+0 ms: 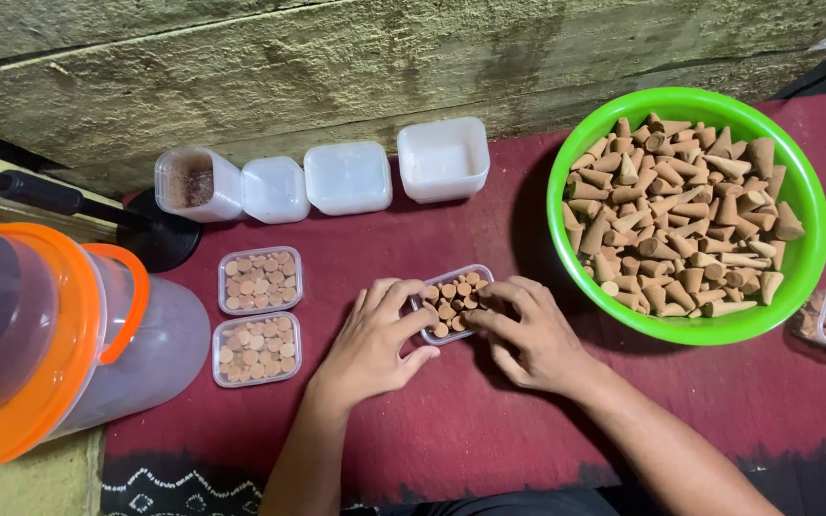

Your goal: The person is transferring incense cones from a large green bowl into smaller plastic containers, arranging them to fill the containers efficiently.

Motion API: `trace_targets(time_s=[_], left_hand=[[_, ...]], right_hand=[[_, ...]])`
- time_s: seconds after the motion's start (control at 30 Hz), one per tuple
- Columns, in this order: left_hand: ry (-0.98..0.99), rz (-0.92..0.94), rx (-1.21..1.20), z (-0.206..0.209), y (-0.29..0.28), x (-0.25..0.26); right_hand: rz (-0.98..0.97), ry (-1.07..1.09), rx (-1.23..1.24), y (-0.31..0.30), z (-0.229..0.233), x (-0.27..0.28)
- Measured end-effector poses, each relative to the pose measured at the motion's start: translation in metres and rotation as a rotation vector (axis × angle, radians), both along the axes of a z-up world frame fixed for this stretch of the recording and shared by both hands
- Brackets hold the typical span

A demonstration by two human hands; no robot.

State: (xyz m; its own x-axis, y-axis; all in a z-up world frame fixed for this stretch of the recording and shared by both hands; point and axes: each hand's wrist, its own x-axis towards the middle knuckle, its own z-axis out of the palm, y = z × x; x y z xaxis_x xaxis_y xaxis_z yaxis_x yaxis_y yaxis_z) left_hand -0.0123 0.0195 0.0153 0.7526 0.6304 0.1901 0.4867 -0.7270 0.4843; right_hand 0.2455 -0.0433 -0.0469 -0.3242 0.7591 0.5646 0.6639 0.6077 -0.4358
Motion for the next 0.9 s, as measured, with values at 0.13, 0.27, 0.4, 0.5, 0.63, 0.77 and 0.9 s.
trace_targets(time_s=[0.13,0.27,0.4,0.5,0.63,0.77,0.9], left_hand=[[-0.008,-0.002,0.021,-0.005,0.0,0.002],[-0.012,-0.011,0.032,-0.012,-0.003,0.0],[-0.01,-0.021,0.04,-0.011,-0.001,0.002],[-0.024,-0.015,0.019,-0.012,-0.001,0.001],[-0.02,-0.011,0.007,-0.005,-0.005,0.003],[-0.049,-0.033,-0.003,-0.007,-0.008,0.009],[-0.09,-0.065,0.045,-0.006,-0.014,0.019]], right_hand=[[0.014,-0.011,-0.004,0.002,-0.005,0.002],[0.024,-0.003,0.01,0.002,-0.01,0.002],[0.044,0.027,0.015,0.005,-0.013,0.003],[0.054,0.068,0.01,0.006,-0.012,0.003],[0.051,0.173,-0.009,0.008,-0.022,0.01],[0.031,0.215,0.006,0.008,-0.015,0.013],[0.034,0.151,0.036,0.011,-0.007,0.013]])
